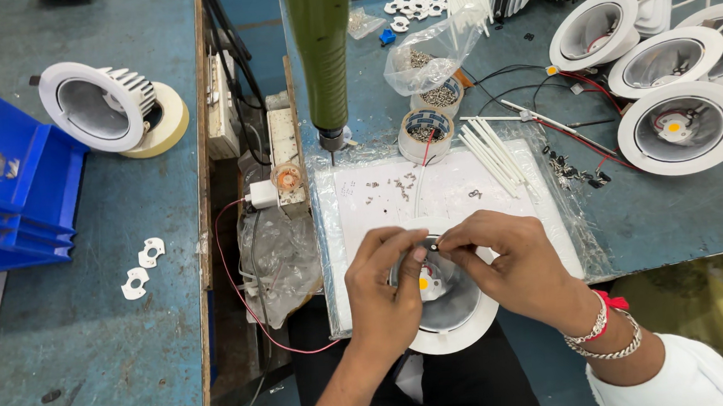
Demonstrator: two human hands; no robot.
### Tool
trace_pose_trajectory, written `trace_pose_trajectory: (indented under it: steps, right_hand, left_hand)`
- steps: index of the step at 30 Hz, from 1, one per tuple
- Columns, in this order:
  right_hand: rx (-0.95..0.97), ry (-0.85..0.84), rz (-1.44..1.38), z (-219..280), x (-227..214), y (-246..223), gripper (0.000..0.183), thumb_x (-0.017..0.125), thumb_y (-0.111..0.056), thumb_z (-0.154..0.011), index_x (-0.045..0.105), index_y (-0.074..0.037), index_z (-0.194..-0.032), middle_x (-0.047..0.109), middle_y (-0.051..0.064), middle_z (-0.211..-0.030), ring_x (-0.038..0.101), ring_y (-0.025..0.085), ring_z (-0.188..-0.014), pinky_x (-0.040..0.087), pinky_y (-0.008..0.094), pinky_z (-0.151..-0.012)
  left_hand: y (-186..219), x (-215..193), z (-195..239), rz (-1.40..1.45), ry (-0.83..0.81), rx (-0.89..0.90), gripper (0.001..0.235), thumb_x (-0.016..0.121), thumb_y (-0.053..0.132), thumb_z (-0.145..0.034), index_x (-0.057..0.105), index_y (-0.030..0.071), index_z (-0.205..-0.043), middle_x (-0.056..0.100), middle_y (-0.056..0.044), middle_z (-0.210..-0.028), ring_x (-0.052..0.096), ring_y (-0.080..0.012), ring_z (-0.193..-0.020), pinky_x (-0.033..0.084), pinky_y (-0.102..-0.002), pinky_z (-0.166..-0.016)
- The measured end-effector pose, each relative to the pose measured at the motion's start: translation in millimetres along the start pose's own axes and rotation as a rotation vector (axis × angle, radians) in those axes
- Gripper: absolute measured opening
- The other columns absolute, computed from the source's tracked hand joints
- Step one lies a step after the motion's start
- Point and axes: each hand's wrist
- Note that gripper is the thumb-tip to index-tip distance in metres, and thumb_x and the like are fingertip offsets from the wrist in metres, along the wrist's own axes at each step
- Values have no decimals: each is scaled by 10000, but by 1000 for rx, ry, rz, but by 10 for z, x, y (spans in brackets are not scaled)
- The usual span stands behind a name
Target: The person assembles LED light fixtures by inserting electronic components and wiring into housing units, then uses a powered driver to secure them with screws.
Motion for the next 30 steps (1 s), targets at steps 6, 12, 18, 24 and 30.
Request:
trace_pose_trajectory:
  steps: [6, 12, 18, 24, 30]
  right_hand:
    - [-53, -23, 292, 51, 197, 45, 161, 774, -28, -722, 774, -118, -856, 664, 60, -663, 649, 254, -619, 517, 381, -570]
    - [24, -31, 501, 26, 391, 86, 98, 786, -115, -709, 698, -113, -752, 614, 81, -577, 616, 291, -578, 481, 431, -557]
    - [33, -71, 590, -11, 446, 137, 179, 786, -128, -693, 638, -83, -782, 629, 112, -595, 603, 350, -589, 474, 472, -599]
    - [54, -104, 623, -21, 461, 152, 178, 788, -125, -694, 647, -88, -797, 635, 114, -603, 613, 349, -602, 486, 463, -630]
    - [21, -92, 652, -12, 475, 160, 215, 802, -131, -678, 653, -81, -824, 635, 117, -613, 617, 347, -614, 487, 461, -637]
  left_hand:
    - [-60, -78, -215, -367, 68, 513, 371, 672, -12, -764, 675, 77, -1124, 643, -156, -1166, 638, -371, -1066, 496, -458, -870]
    - [-177, 43, -492, -691, -589, 195, 612, 722, 1, -705, 569, 50, -1296, 659, -169, -1016, 669, -366, -918, 531, -482, -718]
    - [-276, 110, -540, -671, -557, 204, 349, 743, 55, -738, 586, 54, -1049, 670, -155, -927, 660, -383, -925, 526, -502, -710]
    - [-351, 159, -584, -737, -542, 199, 338, 726, 61, -766, 581, 54, -1072, 672, -171, -922, 673, -378, -902, 535, -494, -707]
    - [-406, 184, -576, -775, -544, 182, 247, 709, 49, -783, 588, 45, -998, 683, -161, -921, 687, -361, -919, 547, -475, -742]
Point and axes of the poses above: each hand's wrist, its own z-axis away from the middle knuckle, its own x-axis out of the palm, y = z × x
